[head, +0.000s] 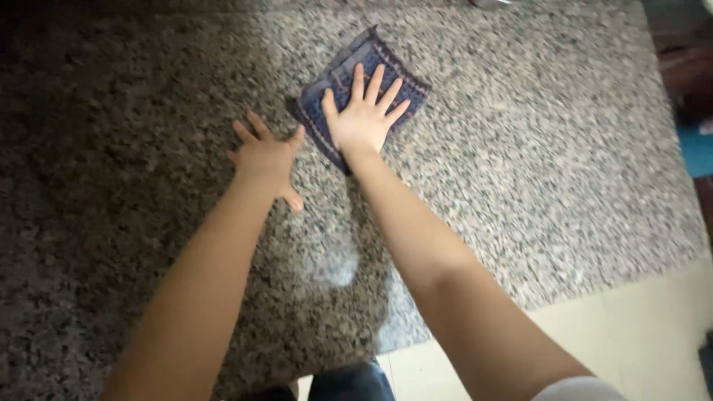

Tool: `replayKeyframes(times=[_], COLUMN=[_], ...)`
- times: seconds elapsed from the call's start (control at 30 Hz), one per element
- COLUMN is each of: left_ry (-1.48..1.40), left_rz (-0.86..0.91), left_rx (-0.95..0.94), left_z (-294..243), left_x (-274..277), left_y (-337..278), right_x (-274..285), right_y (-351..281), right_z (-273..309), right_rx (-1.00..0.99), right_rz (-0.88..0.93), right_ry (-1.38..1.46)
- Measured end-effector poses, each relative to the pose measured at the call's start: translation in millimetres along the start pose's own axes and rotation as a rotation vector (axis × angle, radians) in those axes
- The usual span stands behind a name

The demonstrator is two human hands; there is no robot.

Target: The recorder wrings out a cleaning cloth in the sink, wipes down a granite countertop, and then rinses the cloth again.

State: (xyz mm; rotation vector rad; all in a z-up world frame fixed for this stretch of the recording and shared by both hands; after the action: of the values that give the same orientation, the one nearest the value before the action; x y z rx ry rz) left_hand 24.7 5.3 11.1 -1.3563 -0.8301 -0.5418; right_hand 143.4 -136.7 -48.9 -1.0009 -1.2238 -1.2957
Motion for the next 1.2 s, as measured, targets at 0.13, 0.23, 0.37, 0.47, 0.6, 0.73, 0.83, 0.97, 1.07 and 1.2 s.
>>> replayKeyframes(times=[0.13,0.23,0.37,0.47,0.6,0.73,0.83,0.97,1.07,1.2], left_ry=[-0.082,-0.149,-0.69,-0.793,-0.652,-0.609,-0.506,-0.382,-0.383,-0.655], left_rz=[-0.224,-0.213,-0.653,-0.981,-1.141,-0.965,-0.735,-0.854,-0.829,-0.701], left_rx=[-0.069,-0.137,-0.234,-0.243,-0.403,-0.436,-0.267,-0.256,-0.247,-0.215], left_z=[9.2,14.2,13.2,17.2,7.9,-14.2,-29.1,-30.3,-27.5,-28.4], left_x=[-29.0,-37.1,-65.1,-102.3,-120.7,-142.4,-159.2,-169.0,-162.7,-149.5], left_y=[20.1,-21.6,-100.8,-153.3,-180.6,-153.8,-138.0,-134.6,-142.7,-140.5], right_x=[24.7,36.6,28.0,9.7,22.5,93.5,86.7,69.6,68.2,69.3], right_y=[-84.7,-152.5,-230.1,-284.7,-306.5,-289.3,-273.4,-263.5,-260.5,-252.1], right_z=[-15.8,-17.0,-4.5,16.7,6.9,-20.0,-34.8,-51.4,-59.7,-64.3], right_rx=[-0.094,-0.153,-0.374,-0.53,-0.565,-0.177,0.258,0.393,0.344,0.31], right_rz=[0.09,0.052,0.11,0.335,0.337,0.115,0.003,0.146,0.169,0.181], right_ry=[0.008,0.007,0.147,0.426,0.621,0.394,0.352,0.203,0.152,0.145])
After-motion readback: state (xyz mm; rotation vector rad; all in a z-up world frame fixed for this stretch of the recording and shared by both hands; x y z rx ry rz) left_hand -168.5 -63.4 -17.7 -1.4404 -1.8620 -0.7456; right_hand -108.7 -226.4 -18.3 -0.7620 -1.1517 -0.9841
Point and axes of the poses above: each hand's wrist, its own y-axis towards the middle knuckle, its own x-axis out of the back of the hand, z = x × y, the point moved 4 cm from there along y, towards the middle knuckle, and after that the axes turned 2 degrees about z, right-handed, at the moved point
